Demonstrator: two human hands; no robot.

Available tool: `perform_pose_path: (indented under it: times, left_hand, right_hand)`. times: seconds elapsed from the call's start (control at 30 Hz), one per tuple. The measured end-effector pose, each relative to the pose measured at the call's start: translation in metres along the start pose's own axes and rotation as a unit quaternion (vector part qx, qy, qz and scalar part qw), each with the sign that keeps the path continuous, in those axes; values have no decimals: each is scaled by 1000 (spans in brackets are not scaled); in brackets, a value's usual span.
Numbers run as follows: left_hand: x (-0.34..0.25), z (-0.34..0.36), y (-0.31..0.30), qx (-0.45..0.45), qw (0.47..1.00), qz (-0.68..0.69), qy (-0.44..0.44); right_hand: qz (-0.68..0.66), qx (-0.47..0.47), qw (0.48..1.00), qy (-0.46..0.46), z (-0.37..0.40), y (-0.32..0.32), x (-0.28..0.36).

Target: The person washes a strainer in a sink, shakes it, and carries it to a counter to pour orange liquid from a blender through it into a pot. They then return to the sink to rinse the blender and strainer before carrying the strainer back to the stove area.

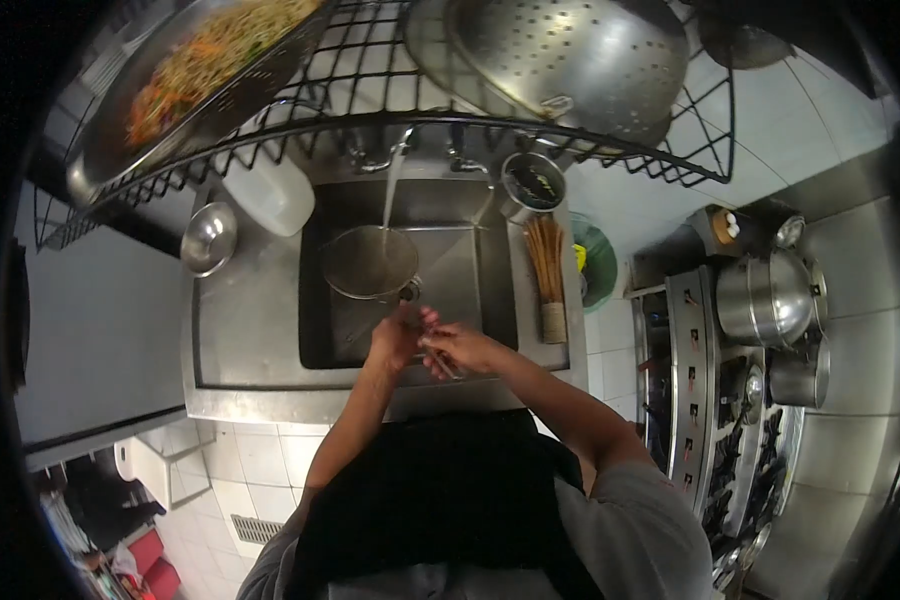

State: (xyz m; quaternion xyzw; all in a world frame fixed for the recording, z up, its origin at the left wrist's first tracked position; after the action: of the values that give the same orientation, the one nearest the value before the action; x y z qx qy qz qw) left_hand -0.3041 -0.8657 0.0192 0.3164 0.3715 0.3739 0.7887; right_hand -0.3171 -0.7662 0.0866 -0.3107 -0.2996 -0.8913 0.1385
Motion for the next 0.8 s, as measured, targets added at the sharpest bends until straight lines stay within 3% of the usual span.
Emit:
perform_pose_path:
  times: [0.07,0.1,0.13,0.17,0.23,0.27,0.3,0.33,0.4,0.53,0.57,0.6,0.63,0.7,0.8]
  left_hand:
    - [1,-18,-22,-5,999,30,-21]
    - [-3,-17,-38,-27,998,45,-19]
    - [-7,-17,-49,-50,997,63,-14]
    - [-12,-12,-52,-55,996,65,-13]
    - [-16,14,-64,-115,991,-55,-45]
    - [-18,28,-67,-134,989,-47,-34]
    - [-23,39,-63,-120,988,-93,-16]
    - [-31,48,-56,-102,985,-143,0]
    - [-43,66,-46,-107,981,-161,16]
    - [-48,86,-40,-79,978,-190,40]
    - [-50,89,-36,-70,980,-183,43]
    - [-51,90,-38,-73,981,-175,45]
    - [-51,91,-38,-63,981,-176,45]
    - [-50,89,-36,-41,984,-167,48]
    - [-51,87,-34,-34,985,-159,52]
  right_hand:
    - [188,7,981,45,8,-12,27]
    - [199,-26,979,-41,4,-40,65]
    - [361,-95,894,-249,0,-77,119]
    - [452,-241,780,-359,14,-99,177]
    - [462,-336,721,-392,7,-155,245]
    - [557,-375,646,-363,-1,-167,265]
    - [627,-368,619,-296,-27,-198,273]
    - [659,-369,632,-171,-55,-230,278]
    - [700,-328,598,-213,-73,-229,281]
    - [701,-228,659,-145,-58,-171,295]
    - [482,-253,832,-111,-61,-202,289]
    - [225,-260,937,-65,-65,-226,275]
    - [307,-274,903,-124,-81,-264,280]
    - [312,-247,902,-169,-108,-309,277]
    - [327,-225,888,-232,-113,-307,287]
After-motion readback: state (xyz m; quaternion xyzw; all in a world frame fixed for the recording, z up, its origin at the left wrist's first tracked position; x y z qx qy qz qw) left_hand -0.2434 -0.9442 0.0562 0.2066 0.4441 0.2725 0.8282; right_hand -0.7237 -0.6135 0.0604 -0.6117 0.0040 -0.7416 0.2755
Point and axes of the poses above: each hand's wrist, its own z-axis away from the middle knuckle, its own y-axis out of the palm, x = y × z, the point moved 8 cm from there along -z, towards the middle knuckle, and after that the axes turned 12 degrees about -z, right-handed, at the moved point
